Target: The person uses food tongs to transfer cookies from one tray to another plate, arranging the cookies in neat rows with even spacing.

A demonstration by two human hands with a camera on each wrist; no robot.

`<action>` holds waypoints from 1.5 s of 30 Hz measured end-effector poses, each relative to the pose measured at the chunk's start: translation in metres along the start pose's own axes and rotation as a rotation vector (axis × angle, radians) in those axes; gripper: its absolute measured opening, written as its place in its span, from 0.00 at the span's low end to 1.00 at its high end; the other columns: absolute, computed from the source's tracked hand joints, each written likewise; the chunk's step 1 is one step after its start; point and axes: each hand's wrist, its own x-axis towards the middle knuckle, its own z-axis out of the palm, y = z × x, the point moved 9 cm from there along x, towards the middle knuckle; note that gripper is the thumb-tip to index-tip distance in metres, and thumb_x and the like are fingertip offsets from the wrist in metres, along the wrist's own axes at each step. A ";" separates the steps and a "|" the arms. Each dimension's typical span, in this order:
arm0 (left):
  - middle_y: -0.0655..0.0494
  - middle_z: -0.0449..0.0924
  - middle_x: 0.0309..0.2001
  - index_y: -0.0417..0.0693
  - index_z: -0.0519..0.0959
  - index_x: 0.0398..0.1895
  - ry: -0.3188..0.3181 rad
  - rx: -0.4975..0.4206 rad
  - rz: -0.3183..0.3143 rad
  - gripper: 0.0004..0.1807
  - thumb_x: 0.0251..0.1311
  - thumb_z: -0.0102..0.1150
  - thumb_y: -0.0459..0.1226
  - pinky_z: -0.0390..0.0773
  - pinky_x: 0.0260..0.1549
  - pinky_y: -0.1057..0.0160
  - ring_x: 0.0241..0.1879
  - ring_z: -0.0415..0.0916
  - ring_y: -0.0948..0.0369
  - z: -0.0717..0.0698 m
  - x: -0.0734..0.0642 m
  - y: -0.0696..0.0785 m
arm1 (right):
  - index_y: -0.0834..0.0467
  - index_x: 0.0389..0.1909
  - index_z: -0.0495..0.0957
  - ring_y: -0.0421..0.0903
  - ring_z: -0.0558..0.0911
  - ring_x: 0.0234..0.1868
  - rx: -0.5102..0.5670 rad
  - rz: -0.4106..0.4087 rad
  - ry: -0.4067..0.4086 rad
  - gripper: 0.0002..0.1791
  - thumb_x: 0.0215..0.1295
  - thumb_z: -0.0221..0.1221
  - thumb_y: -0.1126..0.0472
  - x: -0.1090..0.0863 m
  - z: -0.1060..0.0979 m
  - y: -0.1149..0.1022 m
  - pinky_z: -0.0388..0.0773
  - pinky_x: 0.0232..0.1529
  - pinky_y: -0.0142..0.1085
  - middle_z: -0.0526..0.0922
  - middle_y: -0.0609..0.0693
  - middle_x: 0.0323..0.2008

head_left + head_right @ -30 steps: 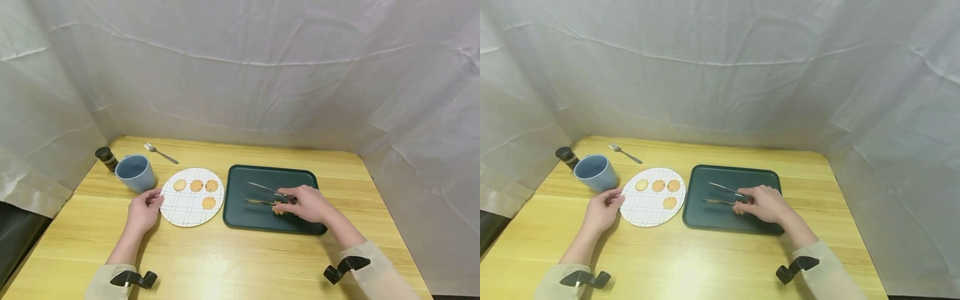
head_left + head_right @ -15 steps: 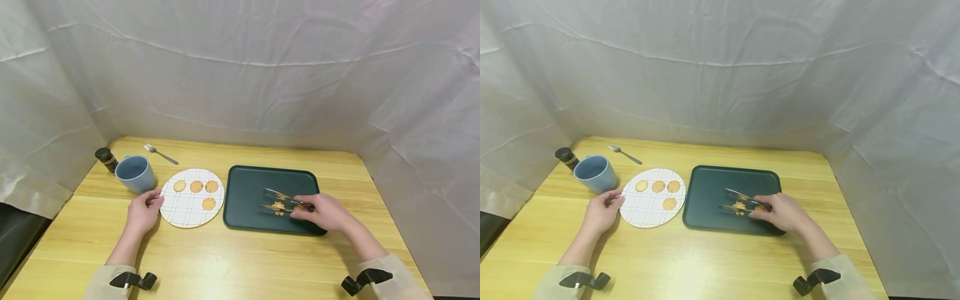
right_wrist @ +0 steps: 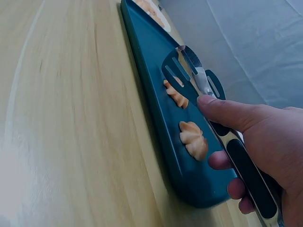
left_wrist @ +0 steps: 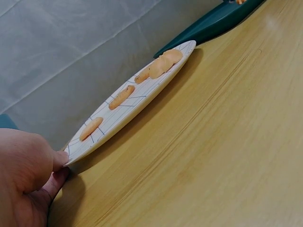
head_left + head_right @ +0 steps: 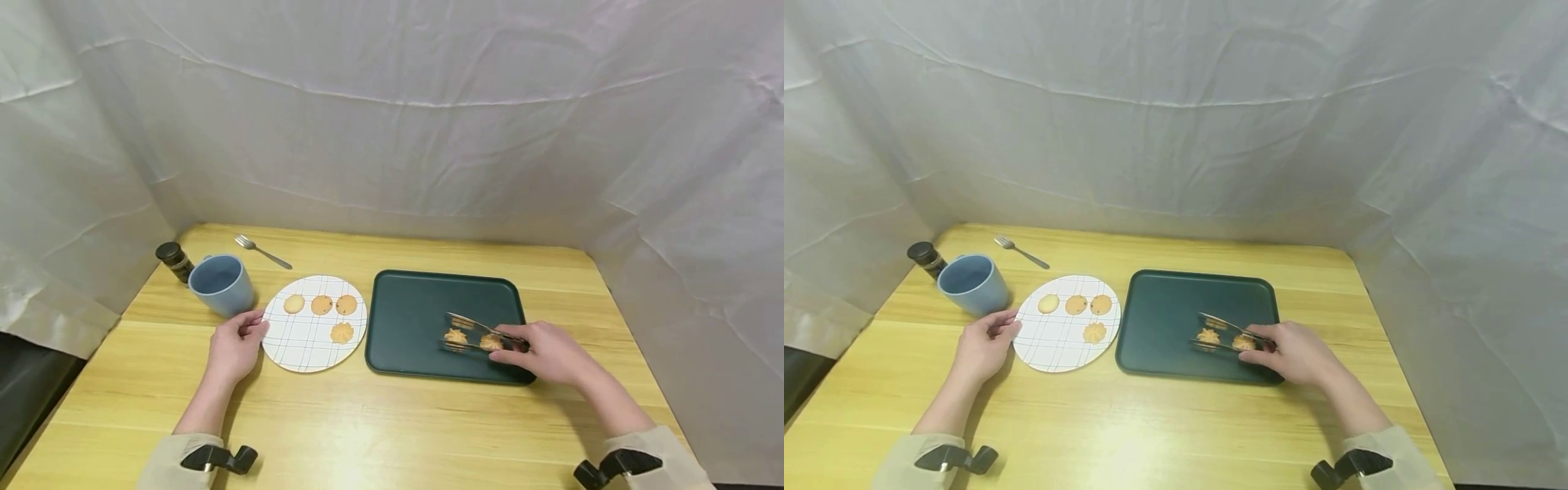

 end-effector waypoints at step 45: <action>0.41 0.86 0.50 0.36 0.82 0.62 0.030 -0.012 0.004 0.18 0.77 0.59 0.37 0.72 0.40 0.76 0.48 0.79 0.52 -0.001 -0.002 0.001 | 0.52 0.62 0.86 0.32 0.64 0.19 0.047 -0.014 0.046 0.29 0.74 0.61 0.36 -0.021 -0.004 0.011 0.69 0.26 0.33 0.86 0.49 0.59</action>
